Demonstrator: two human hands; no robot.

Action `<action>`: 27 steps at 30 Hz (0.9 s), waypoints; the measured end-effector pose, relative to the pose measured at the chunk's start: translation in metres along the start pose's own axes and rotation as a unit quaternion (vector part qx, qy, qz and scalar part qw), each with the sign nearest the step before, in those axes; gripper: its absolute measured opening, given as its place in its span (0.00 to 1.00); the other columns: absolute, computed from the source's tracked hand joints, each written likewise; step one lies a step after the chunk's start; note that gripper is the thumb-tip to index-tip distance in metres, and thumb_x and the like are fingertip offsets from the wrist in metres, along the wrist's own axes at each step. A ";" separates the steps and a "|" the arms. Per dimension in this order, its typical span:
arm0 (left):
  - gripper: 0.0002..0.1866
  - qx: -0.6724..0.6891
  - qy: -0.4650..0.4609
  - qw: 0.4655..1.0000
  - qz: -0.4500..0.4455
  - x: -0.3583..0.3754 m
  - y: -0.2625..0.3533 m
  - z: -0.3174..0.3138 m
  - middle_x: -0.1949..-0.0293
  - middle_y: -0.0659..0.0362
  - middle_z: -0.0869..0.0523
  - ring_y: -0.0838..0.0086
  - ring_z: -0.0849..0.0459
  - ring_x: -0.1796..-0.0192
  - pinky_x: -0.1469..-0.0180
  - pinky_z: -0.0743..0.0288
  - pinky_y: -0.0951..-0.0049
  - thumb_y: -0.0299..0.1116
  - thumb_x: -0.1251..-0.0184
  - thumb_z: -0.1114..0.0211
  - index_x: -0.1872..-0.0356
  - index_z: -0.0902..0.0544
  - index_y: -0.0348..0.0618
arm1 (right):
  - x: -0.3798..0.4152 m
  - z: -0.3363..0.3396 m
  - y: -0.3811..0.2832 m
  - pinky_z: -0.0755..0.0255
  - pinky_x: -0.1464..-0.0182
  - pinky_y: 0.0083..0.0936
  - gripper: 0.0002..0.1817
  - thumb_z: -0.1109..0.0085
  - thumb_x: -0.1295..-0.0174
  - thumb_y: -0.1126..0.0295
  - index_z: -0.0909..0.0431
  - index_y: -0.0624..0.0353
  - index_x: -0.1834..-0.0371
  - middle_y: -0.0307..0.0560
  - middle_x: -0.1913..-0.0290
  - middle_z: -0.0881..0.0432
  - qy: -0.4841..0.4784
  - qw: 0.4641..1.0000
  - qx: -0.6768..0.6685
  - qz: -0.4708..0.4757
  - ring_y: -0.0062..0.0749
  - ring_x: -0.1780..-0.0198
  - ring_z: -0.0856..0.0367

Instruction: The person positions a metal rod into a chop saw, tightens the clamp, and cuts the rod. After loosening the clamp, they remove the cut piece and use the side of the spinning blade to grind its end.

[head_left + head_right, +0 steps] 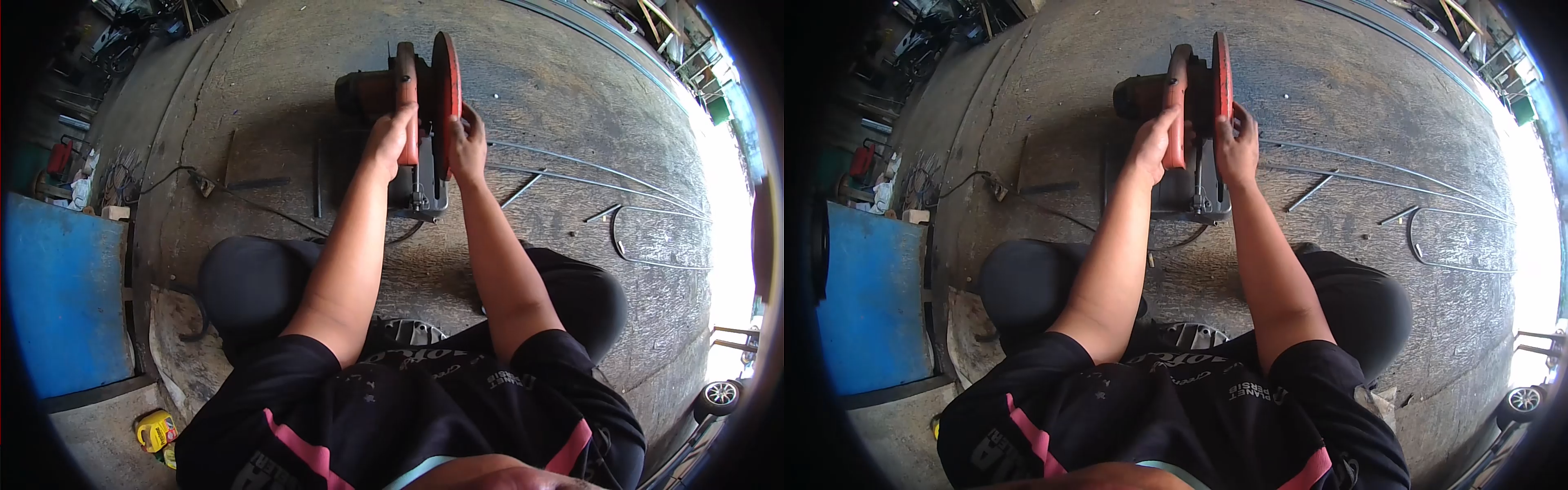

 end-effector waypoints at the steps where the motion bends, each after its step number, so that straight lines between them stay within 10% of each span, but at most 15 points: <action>1: 0.23 -0.077 0.005 0.997 -0.019 -0.002 0.001 -0.001 0.69 0.59 0.18 0.72 0.18 0.67 0.65 0.23 0.70 0.51 0.38 0.36 0.57 0.21 0.39 | 0.003 0.000 -0.002 0.31 0.42 0.33 0.25 0.45 0.34 0.58 0.30 0.58 0.38 0.54 0.46 0.26 0.004 0.999 0.035 0.024 0.43 0.44 0.24; 18: 0.19 -0.155 -0.038 0.987 0.007 -0.048 0.097 -0.045 0.69 0.57 0.23 0.69 0.17 0.75 0.73 0.19 0.70 0.41 0.37 0.35 0.57 0.28 0.34 | -0.071 -0.014 -0.062 0.34 0.39 0.40 0.28 0.53 0.32 0.51 0.35 0.51 0.32 0.62 0.43 0.26 0.004 0.980 0.187 0.067 0.56 0.40 0.28; 23: 0.16 -0.188 -0.061 0.980 -0.002 -0.089 0.137 -0.058 0.69 0.61 0.24 0.71 0.18 0.75 0.71 0.20 0.65 0.39 0.43 0.32 0.60 0.26 0.42 | -0.112 -0.030 -0.084 0.34 0.40 0.43 0.28 0.59 0.31 0.54 0.33 0.64 0.37 0.69 0.46 0.27 0.033 0.967 0.219 0.128 0.61 0.43 0.28; 24: 0.24 -0.241 -0.063 0.964 0.097 -0.120 0.139 -0.056 0.67 0.47 0.18 0.56 0.20 0.67 0.64 0.25 0.49 0.50 0.35 0.44 0.49 0.25 0.40 | -0.121 -0.033 -0.089 0.34 0.40 0.43 0.28 0.59 0.31 0.54 0.33 0.64 0.37 0.69 0.46 0.27 0.031 0.967 0.220 0.127 0.61 0.43 0.28; 27: 0.24 -0.238 -0.074 0.958 0.138 -0.152 0.157 -0.059 0.65 0.47 0.19 0.56 0.20 0.65 0.63 0.24 0.51 0.47 0.36 0.42 0.51 0.26 0.34 | -0.150 -0.041 -0.089 0.33 0.41 0.44 0.27 0.54 0.36 0.57 0.34 0.61 0.37 0.68 0.48 0.24 0.012 0.956 0.269 0.121 0.62 0.45 0.26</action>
Point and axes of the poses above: each hand's wrist, its own x-axis away from the middle knuckle, its own z-axis out of the back of the hand, y = z × x, the point moved 3 cm from there along -x, towards the middle knuckle
